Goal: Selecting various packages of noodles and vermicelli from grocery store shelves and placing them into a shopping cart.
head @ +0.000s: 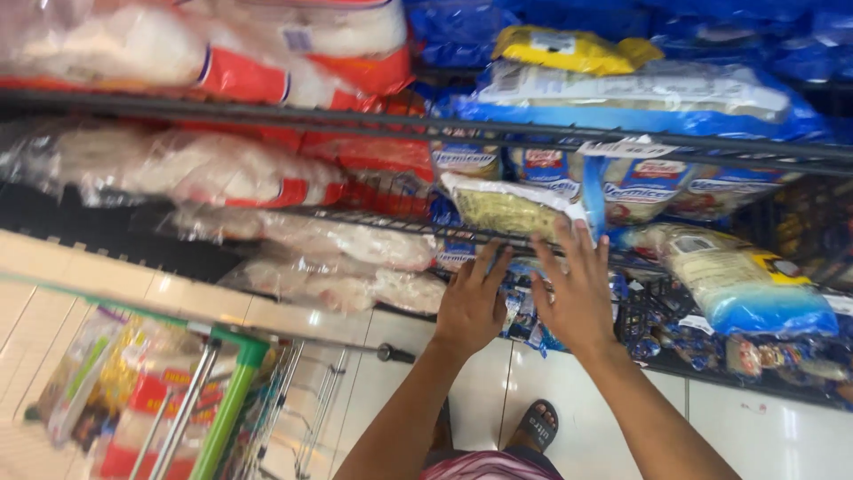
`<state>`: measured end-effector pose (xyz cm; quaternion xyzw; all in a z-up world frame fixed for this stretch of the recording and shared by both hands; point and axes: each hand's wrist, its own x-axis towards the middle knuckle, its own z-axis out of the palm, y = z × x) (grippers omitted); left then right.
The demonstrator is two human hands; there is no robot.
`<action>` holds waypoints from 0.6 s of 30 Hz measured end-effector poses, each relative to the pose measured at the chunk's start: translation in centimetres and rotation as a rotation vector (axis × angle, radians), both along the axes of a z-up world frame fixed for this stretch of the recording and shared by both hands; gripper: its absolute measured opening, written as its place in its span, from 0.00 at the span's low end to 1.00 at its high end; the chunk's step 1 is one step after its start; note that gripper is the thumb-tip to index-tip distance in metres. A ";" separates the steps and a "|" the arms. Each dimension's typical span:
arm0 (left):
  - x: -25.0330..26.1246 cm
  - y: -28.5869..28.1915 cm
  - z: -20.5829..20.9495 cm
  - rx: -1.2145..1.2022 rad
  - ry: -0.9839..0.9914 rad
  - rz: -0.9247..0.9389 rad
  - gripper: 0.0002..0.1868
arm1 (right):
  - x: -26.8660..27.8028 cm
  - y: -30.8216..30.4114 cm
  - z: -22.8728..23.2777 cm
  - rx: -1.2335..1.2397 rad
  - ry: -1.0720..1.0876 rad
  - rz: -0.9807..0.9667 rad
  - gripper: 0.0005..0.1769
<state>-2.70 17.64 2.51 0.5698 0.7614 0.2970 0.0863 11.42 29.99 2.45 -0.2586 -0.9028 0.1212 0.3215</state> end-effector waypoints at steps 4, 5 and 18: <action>1.1 -1.5 -1.4 -0.039 0.298 0.047 0.33 | -0.2 -1.3 -1.0 0.084 -0.287 0.067 0.44; 1.4 -2.1 -1.5 -0.046 0.298 0.067 0.33 | -0.2 -1.3 -1.2 0.083 -0.286 0.088 0.44; 1.0 -10.7 -4.0 -0.131 0.171 0.230 0.35 | -0.5 -1.7 -3.2 0.039 -0.557 0.065 0.56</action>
